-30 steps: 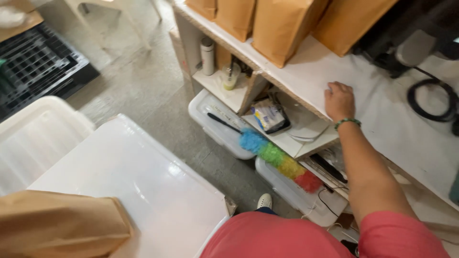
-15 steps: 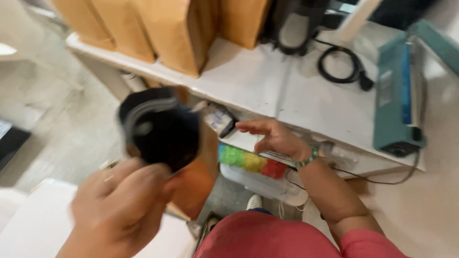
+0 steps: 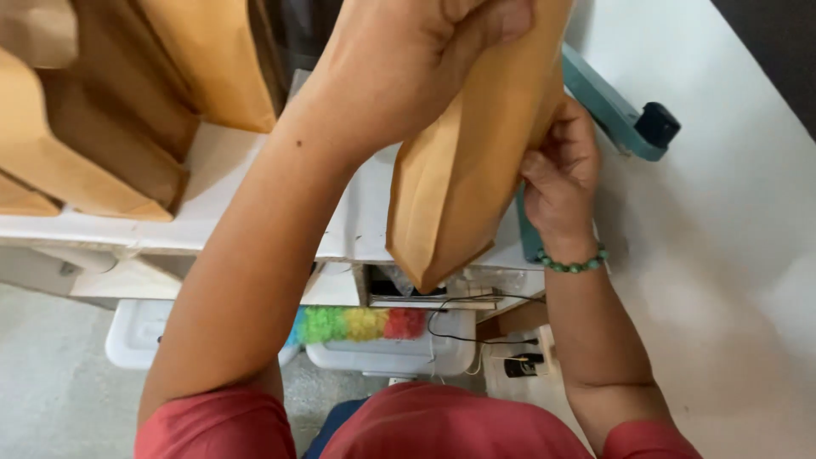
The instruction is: Folding the tops of coffee bags and using a heat sealer to close them.
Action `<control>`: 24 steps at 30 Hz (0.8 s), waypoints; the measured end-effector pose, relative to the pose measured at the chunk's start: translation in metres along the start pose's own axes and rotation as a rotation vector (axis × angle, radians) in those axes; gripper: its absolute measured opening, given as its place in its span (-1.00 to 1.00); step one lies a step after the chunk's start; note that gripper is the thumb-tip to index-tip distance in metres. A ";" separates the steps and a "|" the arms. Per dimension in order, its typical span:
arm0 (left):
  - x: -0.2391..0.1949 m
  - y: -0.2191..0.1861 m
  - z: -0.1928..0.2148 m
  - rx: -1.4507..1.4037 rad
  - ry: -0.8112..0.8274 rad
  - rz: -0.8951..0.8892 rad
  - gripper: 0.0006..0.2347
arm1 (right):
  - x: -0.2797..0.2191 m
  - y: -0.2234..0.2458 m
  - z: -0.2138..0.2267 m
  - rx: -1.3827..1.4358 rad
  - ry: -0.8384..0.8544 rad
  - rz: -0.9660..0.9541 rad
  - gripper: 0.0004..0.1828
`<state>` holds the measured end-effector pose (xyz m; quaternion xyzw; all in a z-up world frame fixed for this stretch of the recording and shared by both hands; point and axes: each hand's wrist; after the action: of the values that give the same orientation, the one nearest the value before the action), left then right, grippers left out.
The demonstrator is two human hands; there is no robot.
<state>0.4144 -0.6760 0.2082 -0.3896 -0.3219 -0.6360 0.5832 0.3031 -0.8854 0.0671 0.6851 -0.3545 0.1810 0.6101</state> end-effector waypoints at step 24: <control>-0.085 0.025 -0.073 -0.374 -0.173 0.433 -0.67 | 0.055 -0.026 0.035 0.026 0.057 -0.051 -0.80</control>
<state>0.4317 -0.7004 0.0975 -0.6027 -0.1571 -0.5096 0.5936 0.3526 -0.9338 0.0798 0.6964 -0.3170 0.1894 0.6154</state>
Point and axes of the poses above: each hand's wrist, its own x-axis towards the middle knuckle, its own z-axis out of the back of the hand, y = z × x, and after that the axes turned 1 degree about y, right-handed
